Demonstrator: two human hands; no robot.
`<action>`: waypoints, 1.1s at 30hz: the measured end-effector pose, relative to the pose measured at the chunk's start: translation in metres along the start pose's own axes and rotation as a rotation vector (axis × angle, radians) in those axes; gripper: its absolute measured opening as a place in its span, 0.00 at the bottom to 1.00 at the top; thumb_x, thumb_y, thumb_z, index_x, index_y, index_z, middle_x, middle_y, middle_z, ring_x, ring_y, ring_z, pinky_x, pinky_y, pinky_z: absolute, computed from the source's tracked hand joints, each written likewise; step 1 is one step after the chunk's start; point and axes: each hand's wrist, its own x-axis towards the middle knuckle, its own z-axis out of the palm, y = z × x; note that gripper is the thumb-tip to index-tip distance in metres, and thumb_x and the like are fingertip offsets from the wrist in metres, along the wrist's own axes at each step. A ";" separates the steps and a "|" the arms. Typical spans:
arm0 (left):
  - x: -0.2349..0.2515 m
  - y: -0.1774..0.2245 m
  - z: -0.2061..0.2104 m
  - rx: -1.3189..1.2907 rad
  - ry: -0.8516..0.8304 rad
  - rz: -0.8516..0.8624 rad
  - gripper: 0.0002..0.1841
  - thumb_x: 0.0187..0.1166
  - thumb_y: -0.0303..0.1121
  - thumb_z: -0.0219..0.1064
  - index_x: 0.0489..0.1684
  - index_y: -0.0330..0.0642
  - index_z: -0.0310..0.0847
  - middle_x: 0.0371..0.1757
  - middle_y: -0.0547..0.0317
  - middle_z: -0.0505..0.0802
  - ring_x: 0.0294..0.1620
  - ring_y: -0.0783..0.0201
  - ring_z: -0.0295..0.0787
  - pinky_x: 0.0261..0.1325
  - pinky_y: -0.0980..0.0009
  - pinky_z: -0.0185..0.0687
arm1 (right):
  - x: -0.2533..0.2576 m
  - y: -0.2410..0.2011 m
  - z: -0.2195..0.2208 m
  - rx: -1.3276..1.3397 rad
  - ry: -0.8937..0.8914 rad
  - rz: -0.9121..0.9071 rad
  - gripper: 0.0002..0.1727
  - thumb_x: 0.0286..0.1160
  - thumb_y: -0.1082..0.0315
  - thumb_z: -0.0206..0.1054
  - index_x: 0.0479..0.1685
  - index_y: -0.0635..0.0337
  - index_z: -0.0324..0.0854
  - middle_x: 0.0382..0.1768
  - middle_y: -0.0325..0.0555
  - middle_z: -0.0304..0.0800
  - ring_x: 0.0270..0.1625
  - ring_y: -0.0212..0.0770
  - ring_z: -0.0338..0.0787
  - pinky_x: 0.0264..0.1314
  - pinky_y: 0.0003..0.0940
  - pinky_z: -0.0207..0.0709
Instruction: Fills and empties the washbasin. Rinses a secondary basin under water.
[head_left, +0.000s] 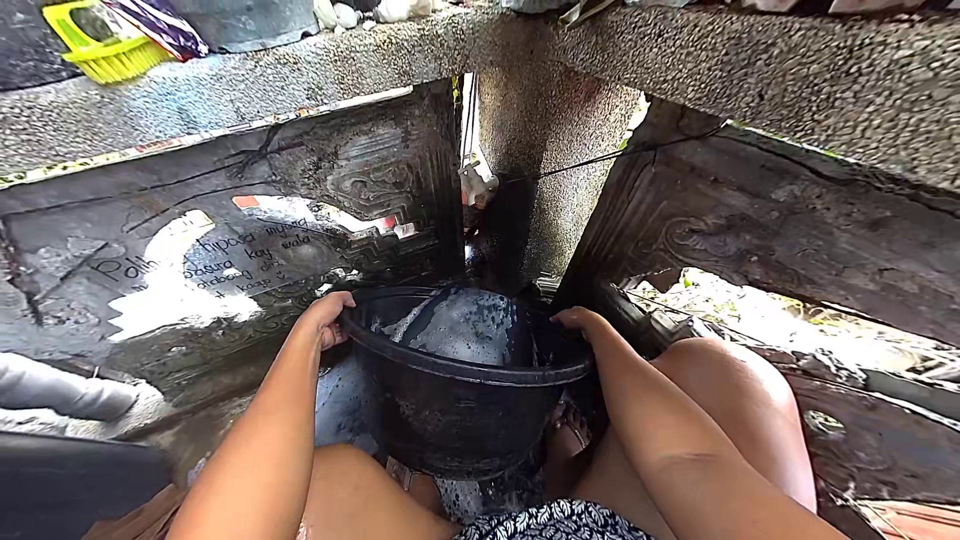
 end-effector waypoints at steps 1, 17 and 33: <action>0.002 0.000 0.000 -0.006 -0.003 0.002 0.16 0.72 0.39 0.67 0.52 0.41 0.78 0.42 0.47 0.88 0.37 0.55 0.87 0.39 0.58 0.86 | 0.000 0.000 -0.001 0.061 0.007 -0.004 0.29 0.79 0.51 0.72 0.66 0.70 0.84 0.69 0.67 0.84 0.77 0.62 0.80 0.80 0.65 0.68; -0.018 0.013 0.022 0.106 0.038 0.101 0.20 0.74 0.52 0.71 0.47 0.44 0.83 0.40 0.53 0.86 0.35 0.61 0.80 0.41 0.64 0.79 | -0.051 -0.029 -0.016 0.279 0.057 -0.001 0.26 0.82 0.53 0.70 0.66 0.69 0.83 0.65 0.63 0.86 0.66 0.57 0.84 0.69 0.57 0.75; -0.036 0.011 0.033 0.129 0.096 0.203 0.36 0.75 0.58 0.72 0.76 0.43 0.73 0.62 0.41 0.85 0.54 0.49 0.84 0.54 0.52 0.81 | -0.006 -0.016 -0.008 -0.032 0.080 -0.087 0.32 0.74 0.44 0.73 0.52 0.71 0.88 0.57 0.68 0.90 0.64 0.64 0.88 0.69 0.68 0.76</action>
